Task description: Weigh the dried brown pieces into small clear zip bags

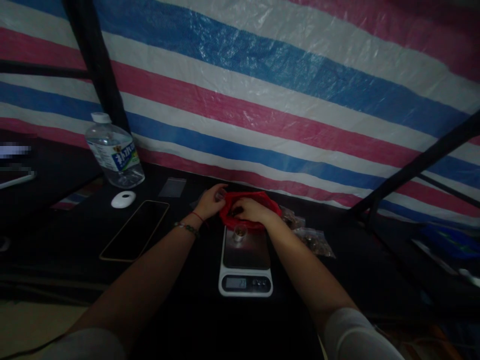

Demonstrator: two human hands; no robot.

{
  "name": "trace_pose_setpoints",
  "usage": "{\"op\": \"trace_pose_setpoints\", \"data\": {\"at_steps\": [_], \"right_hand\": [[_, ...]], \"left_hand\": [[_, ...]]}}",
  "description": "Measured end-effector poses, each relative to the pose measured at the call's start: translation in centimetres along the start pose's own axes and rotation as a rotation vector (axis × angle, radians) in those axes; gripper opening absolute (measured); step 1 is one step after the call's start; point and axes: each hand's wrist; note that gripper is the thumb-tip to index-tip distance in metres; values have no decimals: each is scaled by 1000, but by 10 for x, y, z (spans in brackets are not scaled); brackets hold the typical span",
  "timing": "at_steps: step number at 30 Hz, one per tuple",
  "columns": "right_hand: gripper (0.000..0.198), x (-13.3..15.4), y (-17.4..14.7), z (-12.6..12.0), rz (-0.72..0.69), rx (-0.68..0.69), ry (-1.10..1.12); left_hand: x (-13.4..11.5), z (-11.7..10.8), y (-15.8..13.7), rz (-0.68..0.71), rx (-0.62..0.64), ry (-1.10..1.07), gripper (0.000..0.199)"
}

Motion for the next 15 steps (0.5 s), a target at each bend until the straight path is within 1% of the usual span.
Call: {"op": "trace_pose_setpoints", "data": {"at_steps": [2,5,10,15], "right_hand": [[30,3,5,2,-11,17,8],[31,5,12,5,13,38,-17],[29,6,16,7,50,25,-134],[30,8,16,9,57,16,-148]], "left_hand": [[2,1,0,3,5,-11,53],[5,3,0,5,16,-25,53],[7,3,-1,25,13,-6,53],[5,2,-1,41,8,-23,52]]}}
Point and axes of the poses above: each hand's wrist, its own y-axis towards the middle knuckle, its own z-axis out of the palm, x = y × z, and after that the axes turned 13 degrees about z, right-handed
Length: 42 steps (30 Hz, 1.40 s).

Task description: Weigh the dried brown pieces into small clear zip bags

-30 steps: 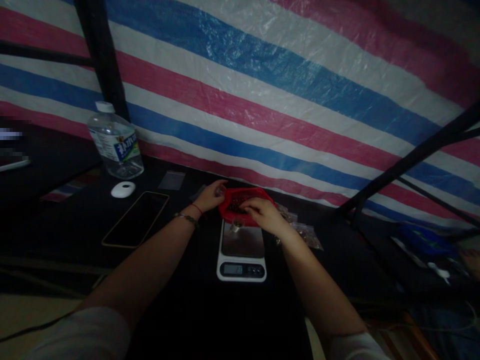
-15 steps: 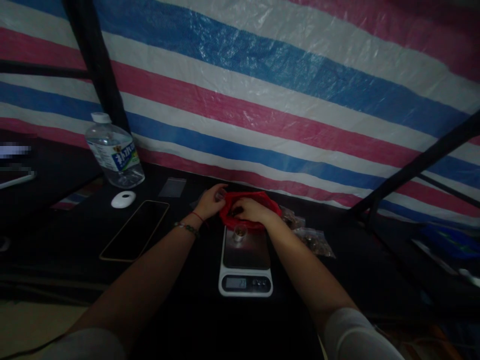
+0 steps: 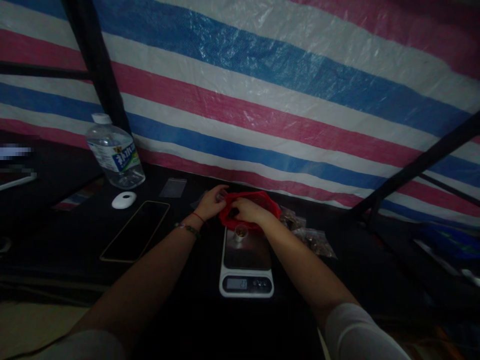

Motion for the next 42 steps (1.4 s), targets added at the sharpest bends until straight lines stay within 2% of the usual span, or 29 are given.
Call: {"op": "trace_pose_setpoints", "data": {"at_steps": [5,10,23,29,34,42], "right_hand": [[24,1,-5,-3,0,-26,-21],[28,-2,-12,-10,23,-58,4],[31,4,-8,-3,121,-15,-63],[33,-2,-9,-2,113,-93,-72],[29,-3,-6,-2,147,-28,-69],[28,-5,-6,-3,163,-37,-72]], "left_hand": [[2,1,0,-7,5,-17,53],[3,1,0,-11,1,-19,52],[7,1,-1,-32,25,21,52],[1,0,1,-36,25,-1,52],[5,1,0,-32,19,1,53],[8,2,0,-26,23,17,55]]}}
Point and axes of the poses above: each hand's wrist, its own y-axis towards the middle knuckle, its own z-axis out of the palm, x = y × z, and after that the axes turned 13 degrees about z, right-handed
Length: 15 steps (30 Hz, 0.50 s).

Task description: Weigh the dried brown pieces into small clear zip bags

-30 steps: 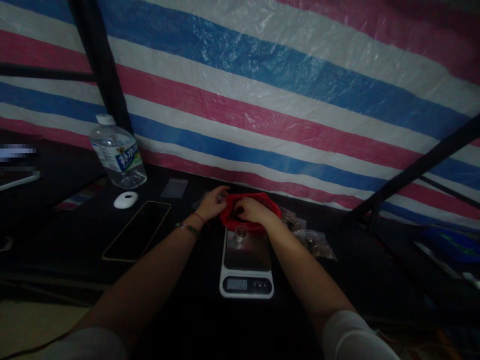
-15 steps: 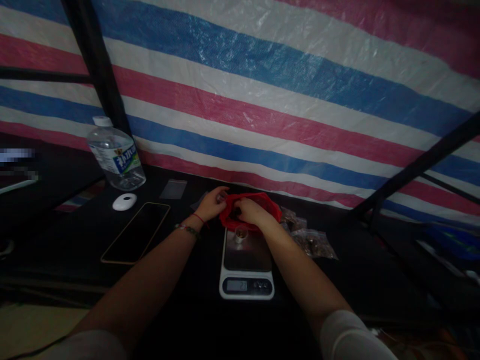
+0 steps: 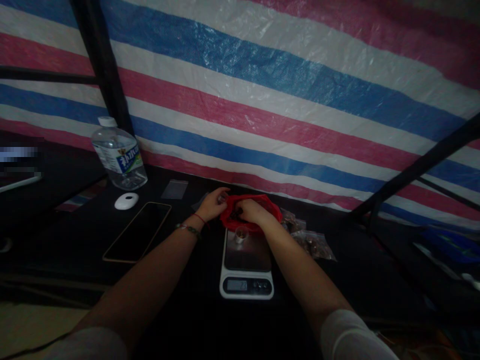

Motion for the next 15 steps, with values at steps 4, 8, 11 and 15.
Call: {"op": "trace_pose_setpoints", "data": {"at_steps": [4,8,11,15], "right_hand": [[30,0,0,0,-12,9,16],[32,-1,0,-1,15,-2,6],[32,-2,-5,-6,32,-16,18],[29,-1,-23,-18,-34,-51,98]], "left_hand": [[-4,-1,1,-22,5,-9,53],[-6,-2,1,-24,10,-14,53],[-8,-3,1,-18,10,-1,53],[-11,-3,2,-22,18,-14,53]]}}
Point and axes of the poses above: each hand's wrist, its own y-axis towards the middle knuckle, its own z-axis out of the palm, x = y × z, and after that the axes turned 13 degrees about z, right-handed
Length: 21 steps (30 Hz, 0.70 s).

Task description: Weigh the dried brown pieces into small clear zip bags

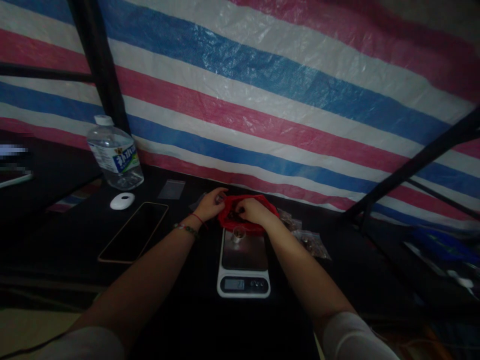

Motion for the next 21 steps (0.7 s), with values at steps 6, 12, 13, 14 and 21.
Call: {"op": "trace_pose_setpoints", "data": {"at_steps": [6,12,13,14,21], "right_hand": [[22,22,-46,-21,-122,-31,142],[16,39,-71,-18,-221,-92,99],[16,40,-71,-16,-219,-93,87],[16,40,-72,-15,-211,-92,74],[19,38,-76,-11,-185,-84,45]], "left_hand": [[5,1,-1,13,-13,-40,53],[5,0,-2,10,-25,-21,53],[6,0,-2,11,-29,-21,53],[6,0,-2,13,-33,-22,53],[8,1,-2,26,-35,-28,54]]}}
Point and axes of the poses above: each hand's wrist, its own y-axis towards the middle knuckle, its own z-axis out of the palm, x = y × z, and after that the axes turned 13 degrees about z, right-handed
